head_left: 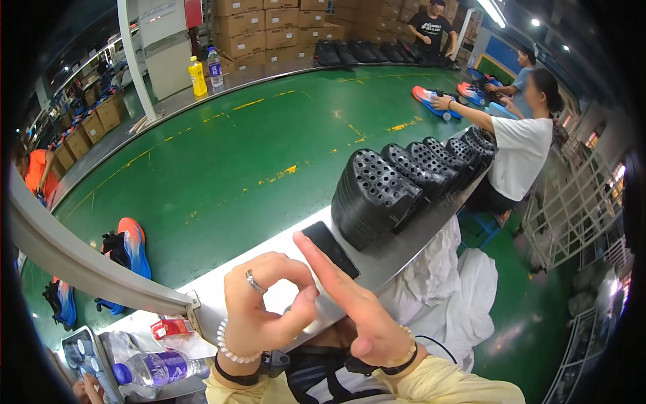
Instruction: Inspecting and assembling parts of athletic footwear on a production line.
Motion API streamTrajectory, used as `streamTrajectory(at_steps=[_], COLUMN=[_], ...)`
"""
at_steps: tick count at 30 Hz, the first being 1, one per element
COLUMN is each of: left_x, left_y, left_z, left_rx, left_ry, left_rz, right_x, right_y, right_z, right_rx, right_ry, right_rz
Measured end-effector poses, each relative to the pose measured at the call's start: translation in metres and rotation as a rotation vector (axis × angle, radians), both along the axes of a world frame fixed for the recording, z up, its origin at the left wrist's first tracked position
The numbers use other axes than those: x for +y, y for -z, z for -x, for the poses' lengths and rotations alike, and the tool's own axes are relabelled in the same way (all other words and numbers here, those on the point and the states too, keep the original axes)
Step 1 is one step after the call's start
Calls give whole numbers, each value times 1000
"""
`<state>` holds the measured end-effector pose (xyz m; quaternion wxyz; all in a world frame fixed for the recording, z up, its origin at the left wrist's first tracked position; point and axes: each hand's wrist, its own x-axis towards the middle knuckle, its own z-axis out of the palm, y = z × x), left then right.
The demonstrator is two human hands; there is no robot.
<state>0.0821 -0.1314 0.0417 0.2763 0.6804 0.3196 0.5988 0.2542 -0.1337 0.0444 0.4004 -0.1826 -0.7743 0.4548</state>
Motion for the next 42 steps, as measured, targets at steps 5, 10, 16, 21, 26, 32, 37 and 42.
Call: streamTrajectory(at_steps=[5, 10, 16, 21, 26, 32, 37, 42], left_x=[-1, -3, -4, -6, -14, -13, -14, -5], left_y=[-7, -11, -9, -16, -18, -15, -16, -12], left_z=[-4, -5, -5, -7, -11, -9, -12, -7], left_rx=[3, 93, 164, 325, 467, 469, 392, 348], left_ry=[10, -75, -171, -284, -377, -399, -390, -445], left_rz=[-85, -175, -204, -300, -358, -311, -283, -288], right_x=[-2, 0, 2, -1, -9, -7, -7, -10], right_y=[-4, -2, -2, -5, -9, -1, 1, -5], right_z=[0, -2, -3, -3, 0, 4, 3, 0], right_rx=[78, 22, -71, -193, -357, -335, -313, -261], right_ry=[-83, -37, 48, 182, 331, 333, 334, 337], right_rz=[161, -6, -183, -304, -393, -383, -396, -371])
